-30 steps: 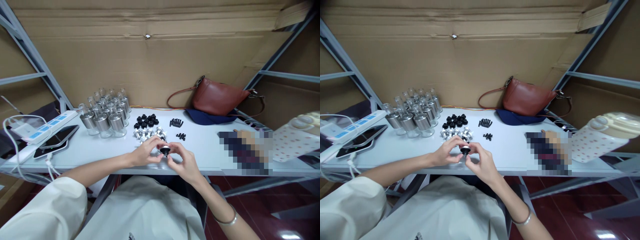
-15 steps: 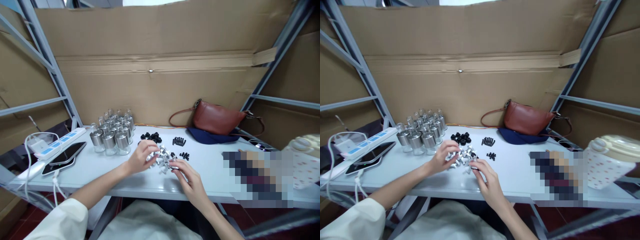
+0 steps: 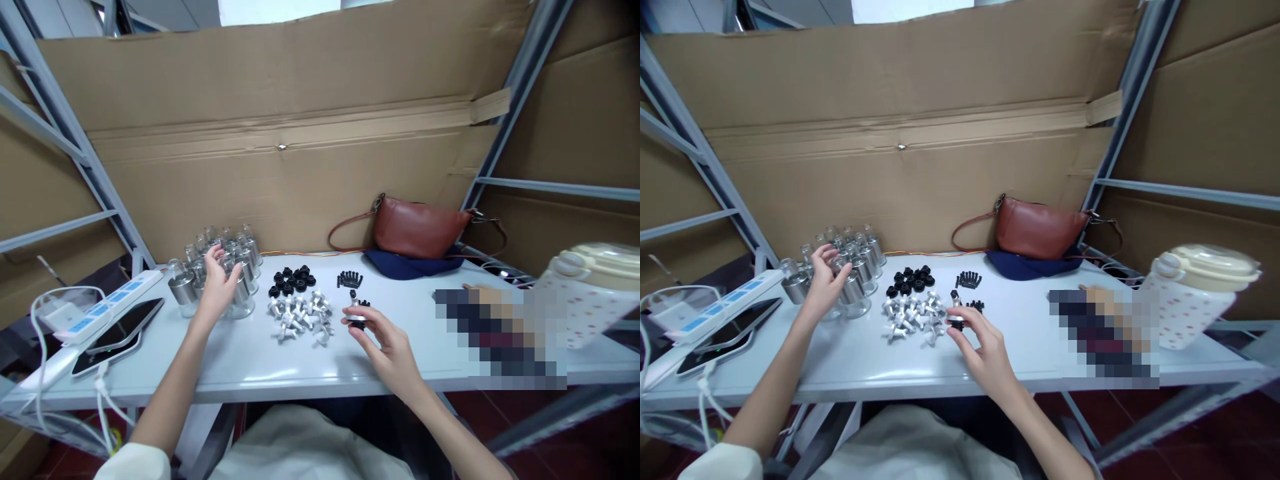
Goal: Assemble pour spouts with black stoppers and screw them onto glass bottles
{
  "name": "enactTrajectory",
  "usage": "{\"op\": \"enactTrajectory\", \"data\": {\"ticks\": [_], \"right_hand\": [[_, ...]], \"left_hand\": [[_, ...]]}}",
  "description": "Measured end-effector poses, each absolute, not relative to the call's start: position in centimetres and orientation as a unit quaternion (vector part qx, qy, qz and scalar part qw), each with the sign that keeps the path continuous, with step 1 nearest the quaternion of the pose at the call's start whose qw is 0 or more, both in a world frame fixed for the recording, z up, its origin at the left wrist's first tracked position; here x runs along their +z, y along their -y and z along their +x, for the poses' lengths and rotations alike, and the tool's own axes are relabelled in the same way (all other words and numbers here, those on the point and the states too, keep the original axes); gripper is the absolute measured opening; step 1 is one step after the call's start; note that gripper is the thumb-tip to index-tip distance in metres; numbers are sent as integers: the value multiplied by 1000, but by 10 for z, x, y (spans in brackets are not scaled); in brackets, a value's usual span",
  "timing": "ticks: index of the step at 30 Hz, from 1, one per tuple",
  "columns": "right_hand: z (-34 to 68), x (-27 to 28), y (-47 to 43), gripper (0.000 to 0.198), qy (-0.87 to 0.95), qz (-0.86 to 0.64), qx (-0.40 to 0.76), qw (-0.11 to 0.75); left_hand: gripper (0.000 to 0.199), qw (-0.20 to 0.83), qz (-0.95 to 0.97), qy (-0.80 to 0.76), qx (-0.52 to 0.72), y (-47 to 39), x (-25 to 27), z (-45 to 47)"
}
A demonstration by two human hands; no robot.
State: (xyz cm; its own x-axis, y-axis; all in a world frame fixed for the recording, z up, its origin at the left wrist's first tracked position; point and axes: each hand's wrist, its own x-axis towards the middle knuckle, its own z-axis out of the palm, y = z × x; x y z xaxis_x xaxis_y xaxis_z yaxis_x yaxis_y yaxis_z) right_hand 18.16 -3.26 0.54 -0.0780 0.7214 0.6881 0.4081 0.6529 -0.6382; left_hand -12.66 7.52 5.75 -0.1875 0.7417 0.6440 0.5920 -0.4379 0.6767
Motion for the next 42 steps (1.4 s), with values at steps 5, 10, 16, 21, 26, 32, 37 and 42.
{"op": "enactTrajectory", "data": {"ticks": [5, 10, 16, 21, 26, 32, 37, 42], "right_hand": [[182, 5, 33, 16, 733, -379, 110, 553], [183, -1, 31, 16, 700, -377, 108, 597], [187, 2, 33, 18, 665, -349, 120, 650], [185, 7, 36, 19, 663, -309, 146, 666], [186, 7, 41, 24, 652, -307, 167, 673], [190, 18, 48, 43, 664, -254, 167, 683], [188, 33, 44, 55, 710, -264, 144, 637], [181, 49, 33, 61, 758, -295, 89, 575]], "left_hand": [[43, 180, 612, -506, 580, -87, 52, -132], [25, 134, 611, -480, 616, -73, 57, -127], [21, 96, 659, -317, 675, -30, 92, -85], [16, 213, 760, -159, 593, -9, 87, -24], [15, 285, 815, -77, 499, -1, 56, 22], [19, 336, 803, -83, 485, -6, 39, 32], [35, 355, 798, -77, 481, -9, 40, 30], [52, 377, 789, -84, 477, -7, 42, 30]]}}
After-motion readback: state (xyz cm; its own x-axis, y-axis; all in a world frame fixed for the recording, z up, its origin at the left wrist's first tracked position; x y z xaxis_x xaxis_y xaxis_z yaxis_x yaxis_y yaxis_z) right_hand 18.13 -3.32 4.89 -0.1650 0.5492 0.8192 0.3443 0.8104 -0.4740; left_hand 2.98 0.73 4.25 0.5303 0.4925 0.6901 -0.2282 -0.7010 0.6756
